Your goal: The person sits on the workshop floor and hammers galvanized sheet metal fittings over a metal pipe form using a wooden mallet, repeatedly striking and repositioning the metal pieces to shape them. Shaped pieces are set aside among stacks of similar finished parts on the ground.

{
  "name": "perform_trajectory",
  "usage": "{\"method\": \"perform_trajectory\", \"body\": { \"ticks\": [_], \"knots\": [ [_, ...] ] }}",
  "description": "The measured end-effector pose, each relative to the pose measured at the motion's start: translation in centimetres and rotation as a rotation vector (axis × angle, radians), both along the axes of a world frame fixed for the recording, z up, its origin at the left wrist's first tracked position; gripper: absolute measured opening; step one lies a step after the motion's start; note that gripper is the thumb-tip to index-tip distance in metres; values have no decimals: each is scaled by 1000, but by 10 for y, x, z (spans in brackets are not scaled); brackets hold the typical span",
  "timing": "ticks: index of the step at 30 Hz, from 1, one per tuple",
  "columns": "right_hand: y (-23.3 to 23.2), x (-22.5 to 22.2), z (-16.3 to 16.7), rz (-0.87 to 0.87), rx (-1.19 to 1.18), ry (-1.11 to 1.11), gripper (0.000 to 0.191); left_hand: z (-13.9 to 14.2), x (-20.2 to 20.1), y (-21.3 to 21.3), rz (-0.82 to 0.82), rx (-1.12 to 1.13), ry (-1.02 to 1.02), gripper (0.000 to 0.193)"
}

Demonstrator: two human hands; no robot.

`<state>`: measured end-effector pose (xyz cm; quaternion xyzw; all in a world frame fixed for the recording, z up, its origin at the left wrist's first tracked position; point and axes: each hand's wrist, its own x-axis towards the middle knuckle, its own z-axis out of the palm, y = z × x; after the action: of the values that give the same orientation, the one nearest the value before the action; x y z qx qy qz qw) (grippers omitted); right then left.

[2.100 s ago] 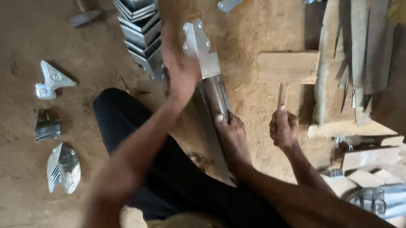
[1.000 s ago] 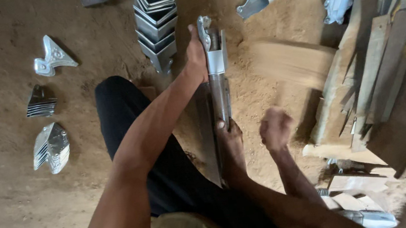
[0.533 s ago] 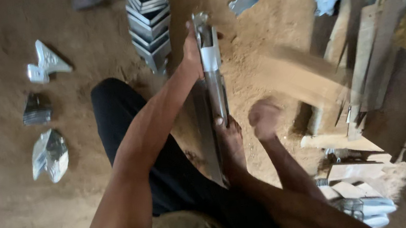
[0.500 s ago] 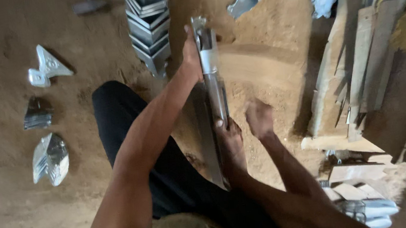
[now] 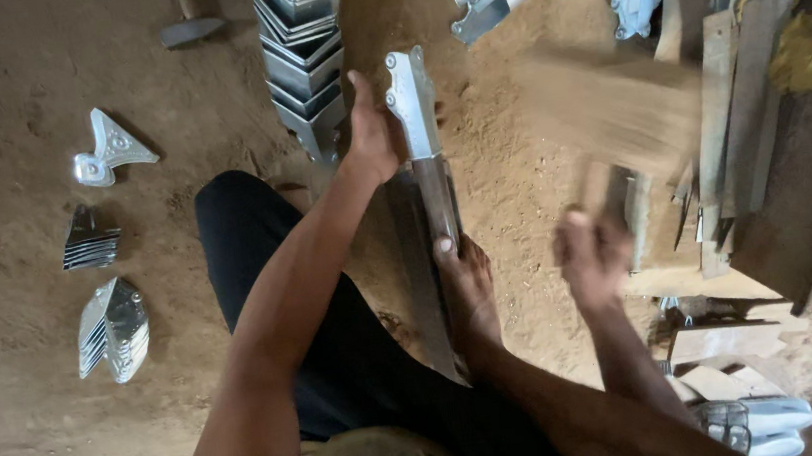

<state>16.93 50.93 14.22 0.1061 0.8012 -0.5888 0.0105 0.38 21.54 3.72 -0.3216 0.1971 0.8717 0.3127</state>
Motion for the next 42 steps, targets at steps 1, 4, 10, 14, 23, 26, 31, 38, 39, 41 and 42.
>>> {"method": "perform_trajectory", "body": {
  "ticks": [1, 4, 10, 14, 23, 26, 31, 38, 39, 41, 42],
  "knots": [
    [4, 4, 6, -2, -219, 147, 15, -2, -3, 4, -43, -29, -6, 110],
    [3, 25, -10, 115, -538, 333, 16, -6, -11, 21, -62, -179, -67, 109],
    [-4, 35, -81, 6, -2047, -348, 23, -8, -23, 42, 234, -346, -285, 70],
    [46, 14, -9, 88, -1900, -221, 24, -4, -25, 41, 142, -647, -383, 59],
    [-57, 11, -5, 226, 447, -238, 40, 11, -24, 37, 108, -704, -351, 58],
    [-54, 21, -22, 19, 139, -462, 41, -2, -23, 34, 120, -654, -163, 54],
    [-41, 30, -11, -97, -69, -362, 41, -20, -20, 22, 20, -398, -97, 66],
    [-14, 8, 25, -185, 208, -596, 25, 3, -12, 13, -150, 174, -19, 106],
    [0, 6, 37, -240, 262, -660, 25, 10, -10, 11, -176, 28, -48, 102],
    [36, 6, 70, -181, 78, -142, 24, 19, -8, 6, -143, 61, 39, 95],
    [50, 6, 86, -97, -106, 170, 24, 21, -7, 4, -130, 83, 75, 92]
  ]
}}
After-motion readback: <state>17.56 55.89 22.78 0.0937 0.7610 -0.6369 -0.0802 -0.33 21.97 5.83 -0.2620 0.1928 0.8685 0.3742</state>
